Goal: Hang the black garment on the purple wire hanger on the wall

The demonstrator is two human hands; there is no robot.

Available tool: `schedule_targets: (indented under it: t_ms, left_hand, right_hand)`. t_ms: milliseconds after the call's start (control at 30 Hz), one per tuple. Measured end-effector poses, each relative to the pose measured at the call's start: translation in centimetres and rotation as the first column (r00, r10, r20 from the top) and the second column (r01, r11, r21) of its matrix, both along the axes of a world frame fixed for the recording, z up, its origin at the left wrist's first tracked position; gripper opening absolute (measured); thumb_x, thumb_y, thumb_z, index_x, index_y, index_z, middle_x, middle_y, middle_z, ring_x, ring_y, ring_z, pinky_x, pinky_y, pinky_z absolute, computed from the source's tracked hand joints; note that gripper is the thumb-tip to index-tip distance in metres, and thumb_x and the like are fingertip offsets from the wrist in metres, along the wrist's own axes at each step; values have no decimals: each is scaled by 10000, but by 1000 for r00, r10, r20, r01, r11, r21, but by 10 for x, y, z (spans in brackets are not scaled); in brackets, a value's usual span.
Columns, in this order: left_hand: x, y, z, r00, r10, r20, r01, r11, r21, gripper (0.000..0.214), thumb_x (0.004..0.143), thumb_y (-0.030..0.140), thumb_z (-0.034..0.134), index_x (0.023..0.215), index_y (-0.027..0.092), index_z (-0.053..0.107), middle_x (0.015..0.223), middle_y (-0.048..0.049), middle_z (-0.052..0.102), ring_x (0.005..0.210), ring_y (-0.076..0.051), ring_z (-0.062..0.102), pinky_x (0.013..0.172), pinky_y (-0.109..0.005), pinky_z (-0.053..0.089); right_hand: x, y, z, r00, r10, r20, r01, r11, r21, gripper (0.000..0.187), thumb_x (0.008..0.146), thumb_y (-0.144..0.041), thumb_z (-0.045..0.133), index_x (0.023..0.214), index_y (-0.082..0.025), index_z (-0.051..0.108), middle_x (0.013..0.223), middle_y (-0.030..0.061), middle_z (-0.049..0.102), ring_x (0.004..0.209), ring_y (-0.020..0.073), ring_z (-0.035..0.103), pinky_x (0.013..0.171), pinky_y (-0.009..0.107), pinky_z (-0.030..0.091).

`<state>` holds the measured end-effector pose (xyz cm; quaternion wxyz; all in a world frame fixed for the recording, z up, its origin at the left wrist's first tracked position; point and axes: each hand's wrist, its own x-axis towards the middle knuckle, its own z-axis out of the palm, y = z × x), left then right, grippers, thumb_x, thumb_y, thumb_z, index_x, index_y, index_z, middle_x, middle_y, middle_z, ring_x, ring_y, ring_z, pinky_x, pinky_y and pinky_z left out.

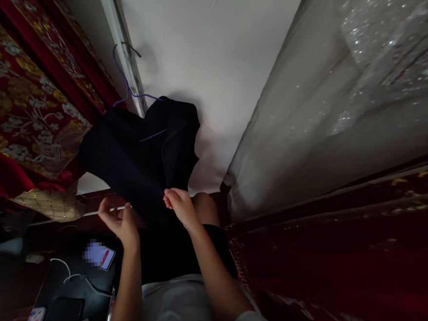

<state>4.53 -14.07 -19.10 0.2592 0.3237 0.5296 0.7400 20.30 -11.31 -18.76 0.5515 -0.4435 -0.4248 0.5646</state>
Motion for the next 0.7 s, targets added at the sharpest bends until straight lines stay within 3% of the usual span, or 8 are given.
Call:
schedule_targets:
  t_ms: [67, 133, 200, 300, 400, 533, 633, 700]
  left_hand:
    - [21, -2, -6, 992, -104, -72, 103, 994, -19, 489, 806, 235, 769, 1247, 221, 558, 1360, -85, 523, 1305, -231, 489, 1130, -313, 372]
    - [41, -4, -17, 955, -296, 27, 297, 947, -127, 266, 838, 346, 723, 1015, 182, 612, 1029, -62, 613, 989, -202, 605, 927, -304, 487]
    - [58, -6, -27, 828, -462, 318, 544, 801, -252, 312, 886, 486, 620, 900, 176, 583, 825, -38, 583, 780, -183, 597, 742, -288, 501]
    - [71, -12, -37, 548, -529, 648, 804, 547, -234, 428, 897, 594, 546, 997, 183, 610, 819, -58, 622, 783, -219, 638, 704, -310, 507]
    - [76, -19, -38, 294, -565, 771, 926, 368, -84, 521, 837, 640, 621, 1073, 176, 650, 938, -109, 690, 954, -283, 678, 798, -356, 528]
    - [79, -27, -35, 17, -566, 824, 996, 81, 35, 500, 796, 636, 675, 845, 138, 694, 932, -160, 717, 970, -303, 685, 776, -333, 526]
    - [69, -26, -32, 67, -585, 809, 995, 99, -12, 379, 793, 520, 728, 831, 144, 709, 900, -140, 725, 875, -268, 693, 710, -315, 530]
    - [57, -23, -30, 213, -621, 754, 963, 264, -54, 280, 773, 407, 761, 839, 142, 703, 841, -127, 716, 795, -256, 691, 677, -328, 541]
  right_hand:
    - [-5, -3, 3, 998, 62, -19, -62, 998, -9, 347, 799, -465, 646, 609, -179, 606, 520, -6, 520, 497, 97, 441, 504, 250, 316]
    - [-12, -8, 7, 991, 119, -64, -121, 992, -37, 343, 788, -465, 648, 610, -175, 600, 506, -10, 515, 470, 89, 433, 480, 242, 306]
    - [-16, -12, 13, 983, 130, -129, -141, 987, -74, 348, 785, -480, 660, 632, -174, 594, 495, -20, 502, 438, 83, 424, 445, 232, 280]
    - [-18, -16, 19, 969, 80, -235, -108, 988, -110, 359, 795, -493, 694, 676, -173, 584, 511, -34, 492, 419, 74, 417, 417, 217, 248]
    - [-19, -16, 22, 929, 61, -364, -98, 992, -83, 363, 792, -474, 733, 677, -170, 572, 539, -36, 484, 447, 65, 412, 425, 207, 257]
    - [-24, -16, 28, 857, 82, -509, -125, 991, -52, 362, 764, -455, 752, 648, -176, 553, 541, -38, 449, 470, 67, 389, 435, 215, 264]
    - [-28, -18, 35, 838, 92, -539, -141, 989, -51, 360, 750, -454, 746, 639, -185, 533, 535, -44, 423, 470, 67, 366, 439, 221, 259]
    - [-29, -20, 38, 832, 110, -543, -161, 986, -47, 363, 748, -459, 728, 634, -193, 510, 525, -50, 400, 459, 66, 347, 441, 227, 256]
